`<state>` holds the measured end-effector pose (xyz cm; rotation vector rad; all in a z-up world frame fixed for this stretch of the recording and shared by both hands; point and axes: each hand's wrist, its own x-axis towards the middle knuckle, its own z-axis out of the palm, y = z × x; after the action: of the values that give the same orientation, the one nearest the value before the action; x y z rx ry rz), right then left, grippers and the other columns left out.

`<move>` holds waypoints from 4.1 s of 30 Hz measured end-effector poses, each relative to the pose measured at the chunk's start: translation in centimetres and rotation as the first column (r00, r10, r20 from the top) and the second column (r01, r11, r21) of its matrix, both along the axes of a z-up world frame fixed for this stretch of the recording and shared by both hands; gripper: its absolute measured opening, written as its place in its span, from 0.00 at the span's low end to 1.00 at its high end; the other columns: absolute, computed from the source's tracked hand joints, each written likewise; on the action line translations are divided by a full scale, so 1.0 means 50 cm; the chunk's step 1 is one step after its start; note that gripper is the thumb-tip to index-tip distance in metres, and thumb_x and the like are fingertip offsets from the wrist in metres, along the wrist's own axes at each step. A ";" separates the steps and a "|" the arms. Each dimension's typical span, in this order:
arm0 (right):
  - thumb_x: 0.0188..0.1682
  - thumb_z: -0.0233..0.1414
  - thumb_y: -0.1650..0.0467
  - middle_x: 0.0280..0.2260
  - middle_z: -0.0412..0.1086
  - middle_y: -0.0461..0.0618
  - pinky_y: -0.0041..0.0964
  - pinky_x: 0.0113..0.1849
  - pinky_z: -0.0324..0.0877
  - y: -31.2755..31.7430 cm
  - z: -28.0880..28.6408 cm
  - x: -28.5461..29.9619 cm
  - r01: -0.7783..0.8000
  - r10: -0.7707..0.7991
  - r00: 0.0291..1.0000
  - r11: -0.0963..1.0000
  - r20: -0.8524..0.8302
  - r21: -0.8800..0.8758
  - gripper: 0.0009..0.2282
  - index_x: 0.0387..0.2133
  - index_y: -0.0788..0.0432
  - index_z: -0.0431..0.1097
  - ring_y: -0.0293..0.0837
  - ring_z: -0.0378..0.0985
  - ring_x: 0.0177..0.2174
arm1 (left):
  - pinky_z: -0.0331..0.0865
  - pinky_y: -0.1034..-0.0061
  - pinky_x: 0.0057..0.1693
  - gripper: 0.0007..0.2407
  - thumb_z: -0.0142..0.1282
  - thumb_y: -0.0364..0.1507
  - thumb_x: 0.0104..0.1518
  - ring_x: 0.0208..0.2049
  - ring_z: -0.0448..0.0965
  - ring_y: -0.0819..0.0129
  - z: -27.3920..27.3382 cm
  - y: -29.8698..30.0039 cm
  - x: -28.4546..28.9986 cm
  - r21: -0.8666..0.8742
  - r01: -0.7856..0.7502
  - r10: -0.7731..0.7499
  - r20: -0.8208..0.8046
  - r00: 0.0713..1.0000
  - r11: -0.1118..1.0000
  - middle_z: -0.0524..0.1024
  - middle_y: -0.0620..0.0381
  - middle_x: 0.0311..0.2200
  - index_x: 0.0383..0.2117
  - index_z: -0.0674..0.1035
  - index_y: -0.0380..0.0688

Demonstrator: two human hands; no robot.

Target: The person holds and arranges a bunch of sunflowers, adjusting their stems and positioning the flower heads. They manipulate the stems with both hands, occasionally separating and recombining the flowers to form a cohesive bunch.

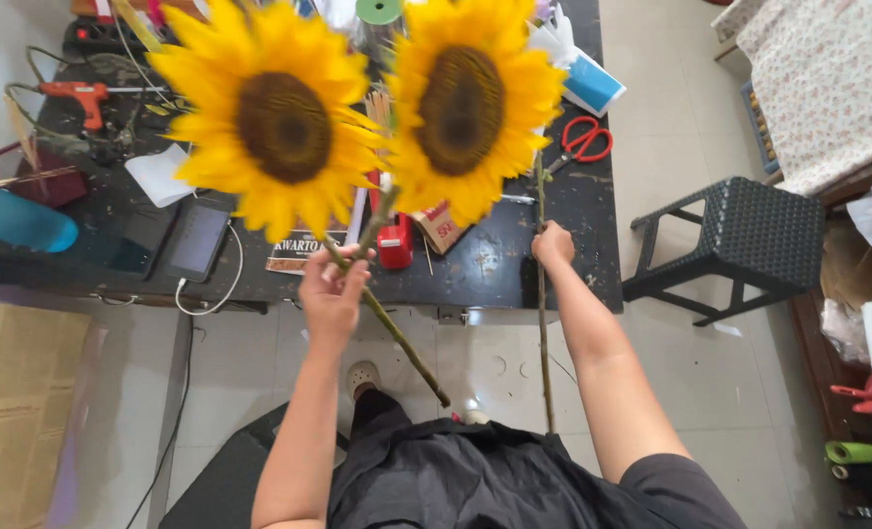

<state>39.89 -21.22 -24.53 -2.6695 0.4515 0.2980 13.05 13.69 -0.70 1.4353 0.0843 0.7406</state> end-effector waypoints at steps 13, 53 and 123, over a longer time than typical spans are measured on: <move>0.52 0.58 0.63 0.52 0.72 0.65 0.59 0.51 0.70 -0.065 -0.030 -0.021 -0.076 0.076 0.997 0.996 -0.023 0.037 0.22 0.59 0.54 0.68 0.63 0.74 0.53 | 0.81 0.73 0.44 0.11 0.60 0.19 0.58 0.43 0.85 0.57 0.023 -0.070 -0.003 -0.126 0.153 -0.151 0.026 0.988 0.980 0.82 0.47 0.42 0.47 0.78 0.35; 0.52 0.51 0.74 0.26 0.72 0.46 0.40 0.38 0.69 0.265 0.554 -0.399 -0.803 0.294 0.018 0.574 0.956 -0.162 0.04 0.32 0.56 0.74 0.47 0.75 0.29 | 0.78 0.69 0.50 0.19 0.66 0.28 0.59 0.36 0.82 0.69 0.016 -0.101 -0.079 0.055 0.001 0.007 -0.149 0.989 0.999 0.78 0.63 0.39 0.55 0.73 0.55; 0.57 0.56 0.66 0.45 0.72 0.64 0.53 0.52 0.66 0.155 0.361 -0.184 -0.556 0.277 0.789 0.703 0.548 0.445 0.15 0.53 0.61 0.71 0.61 0.75 0.48 | 0.69 0.59 0.52 0.12 0.38 0.36 0.72 0.39 0.76 0.50 -0.018 0.448 -0.150 0.670 -0.104 0.346 -0.239 0.907 0.735 0.73 0.51 0.31 0.35 0.72 0.45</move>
<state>30.67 -13.48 -6.47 -2.0769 -0.3834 -0.0561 5.55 36.07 -1.62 2.2576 0.3142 0.7398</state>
